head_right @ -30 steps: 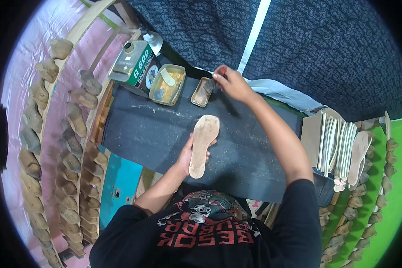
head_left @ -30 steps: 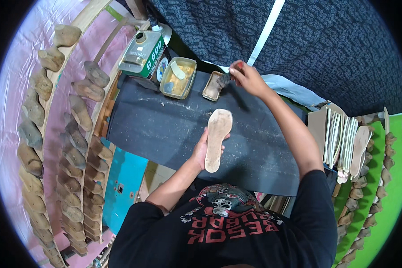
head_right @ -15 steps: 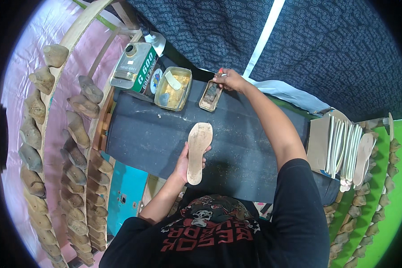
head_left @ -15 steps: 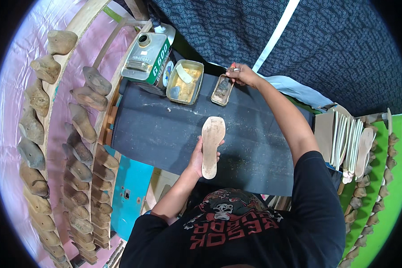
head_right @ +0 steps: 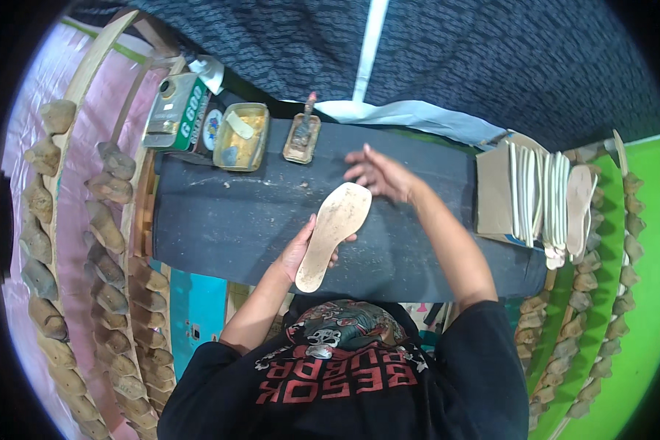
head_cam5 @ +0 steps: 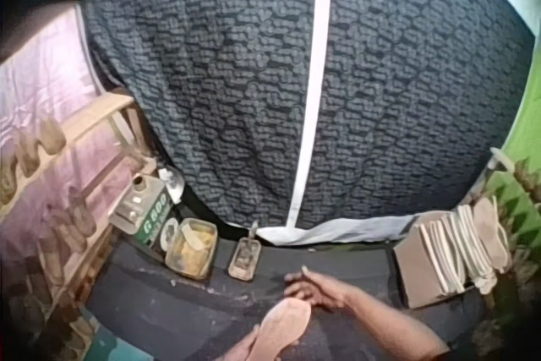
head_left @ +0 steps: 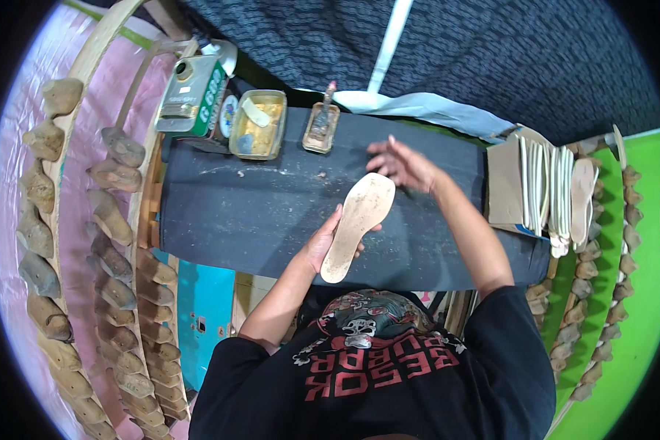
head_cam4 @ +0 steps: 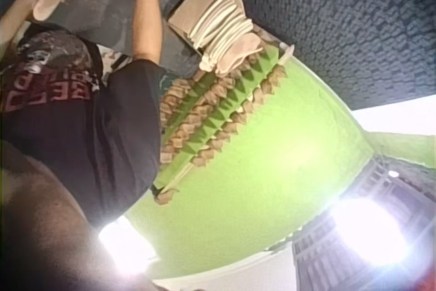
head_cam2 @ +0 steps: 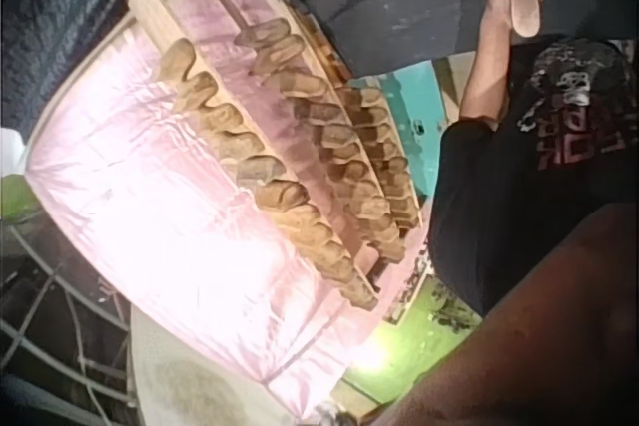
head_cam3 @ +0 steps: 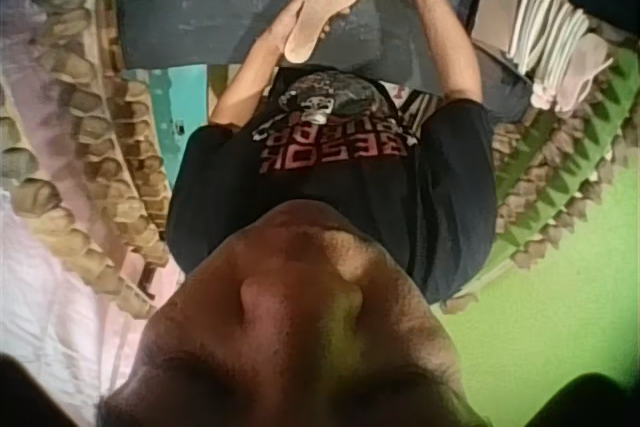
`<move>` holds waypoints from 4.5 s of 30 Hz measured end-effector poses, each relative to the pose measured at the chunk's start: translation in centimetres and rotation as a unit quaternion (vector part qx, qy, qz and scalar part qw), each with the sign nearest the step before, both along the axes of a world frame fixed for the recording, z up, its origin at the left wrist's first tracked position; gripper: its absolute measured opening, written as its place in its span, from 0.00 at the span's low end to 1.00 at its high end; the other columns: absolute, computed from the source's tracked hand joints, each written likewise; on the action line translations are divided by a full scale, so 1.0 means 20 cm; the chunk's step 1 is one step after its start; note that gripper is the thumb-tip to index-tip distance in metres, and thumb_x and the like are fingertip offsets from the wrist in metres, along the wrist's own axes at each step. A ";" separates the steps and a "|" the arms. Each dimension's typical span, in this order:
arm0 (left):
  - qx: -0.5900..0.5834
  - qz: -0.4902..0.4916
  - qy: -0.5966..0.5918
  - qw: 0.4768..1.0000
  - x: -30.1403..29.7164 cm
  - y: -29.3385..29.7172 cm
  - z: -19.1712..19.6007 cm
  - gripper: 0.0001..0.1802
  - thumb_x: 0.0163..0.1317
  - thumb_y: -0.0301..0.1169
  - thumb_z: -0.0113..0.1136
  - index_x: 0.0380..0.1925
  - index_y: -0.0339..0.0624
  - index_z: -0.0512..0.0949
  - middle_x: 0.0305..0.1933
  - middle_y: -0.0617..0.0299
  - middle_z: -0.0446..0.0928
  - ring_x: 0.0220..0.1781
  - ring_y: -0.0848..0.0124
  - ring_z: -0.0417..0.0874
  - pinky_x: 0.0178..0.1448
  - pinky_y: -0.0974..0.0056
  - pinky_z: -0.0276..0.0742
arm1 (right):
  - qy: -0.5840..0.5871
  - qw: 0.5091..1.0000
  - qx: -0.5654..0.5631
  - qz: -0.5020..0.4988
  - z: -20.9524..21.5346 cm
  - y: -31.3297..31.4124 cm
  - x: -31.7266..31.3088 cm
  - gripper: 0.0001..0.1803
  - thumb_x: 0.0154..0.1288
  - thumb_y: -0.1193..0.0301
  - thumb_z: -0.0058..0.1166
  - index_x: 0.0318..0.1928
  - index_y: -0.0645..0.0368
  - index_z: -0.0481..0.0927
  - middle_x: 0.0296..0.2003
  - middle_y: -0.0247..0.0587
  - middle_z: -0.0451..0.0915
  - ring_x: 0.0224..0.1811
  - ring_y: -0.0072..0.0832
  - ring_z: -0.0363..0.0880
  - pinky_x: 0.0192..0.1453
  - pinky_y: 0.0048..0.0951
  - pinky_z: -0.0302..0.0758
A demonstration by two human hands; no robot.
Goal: Applying glue to shoe insoles using a small brush at a workbench.
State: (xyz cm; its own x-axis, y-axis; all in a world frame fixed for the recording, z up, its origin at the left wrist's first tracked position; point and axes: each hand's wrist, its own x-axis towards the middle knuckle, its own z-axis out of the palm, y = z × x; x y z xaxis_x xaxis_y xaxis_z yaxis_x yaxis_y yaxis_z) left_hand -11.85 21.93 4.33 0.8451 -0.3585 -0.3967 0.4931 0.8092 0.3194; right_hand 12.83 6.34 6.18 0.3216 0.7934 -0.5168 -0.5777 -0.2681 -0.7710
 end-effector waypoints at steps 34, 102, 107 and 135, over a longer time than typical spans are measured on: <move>0.173 0.598 0.209 0.754 -1.57 -1.33 -0.04 0.35 0.75 0.64 0.32 0.64 0.51 0.68 0.57 0.56 0.78 0.51 0.60 0.83 0.53 0.51 0.80 | 0.034 0.956 0.112 0.268 -0.16 -0.57 -1.34 0.36 0.80 0.42 0.29 0.72 0.57 0.61 0.61 0.46 0.74 0.55 0.33 0.81 0.47 0.36 0.84; 0.051 0.574 0.555 0.599 -3.84 -0.32 -2.04 0.44 0.68 0.72 0.36 0.75 0.57 0.57 0.65 0.55 0.66 0.58 0.60 0.70 0.56 0.47 0.71 | -0.334 0.864 -0.005 0.378 -2.33 0.67 -3.97 0.33 0.73 0.47 0.53 0.59 0.67 0.77 0.47 0.49 0.83 0.50 0.37 0.80 0.56 0.34 0.74; 0.068 0.608 0.503 0.610 -3.96 -0.45 -2.05 0.44 0.70 0.68 0.37 0.79 0.60 0.48 0.80 0.53 0.53 0.80 0.52 0.55 0.75 0.36 0.53 | -0.302 0.875 0.003 0.378 -2.21 0.61 -4.04 0.27 0.75 0.50 0.53 0.56 0.64 0.78 0.47 0.43 0.81 0.52 0.30 0.77 0.60 0.31 0.71; 0.365 0.035 0.323 0.872 -2.81 -1.02 -1.25 0.29 0.75 0.52 0.42 0.66 0.45 0.67 0.61 0.58 0.78 0.56 0.58 0.80 0.56 0.51 0.77 | -0.520 0.716 -0.298 0.358 -2.52 -1.72 -2.03 0.27 0.66 0.51 0.55 0.50 0.62 0.86 0.47 0.55 0.85 0.51 0.44 0.85 0.55 0.43 0.80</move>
State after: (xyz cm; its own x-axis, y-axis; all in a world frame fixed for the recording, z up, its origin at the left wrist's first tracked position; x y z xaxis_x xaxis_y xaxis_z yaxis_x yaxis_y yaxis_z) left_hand -68.01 1.52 -20.72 0.3695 0.2333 -0.8994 0.7187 0.5418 0.4358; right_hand -27.75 -27.96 -44.25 0.3996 0.6857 -0.6084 0.6758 -0.6688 -0.3098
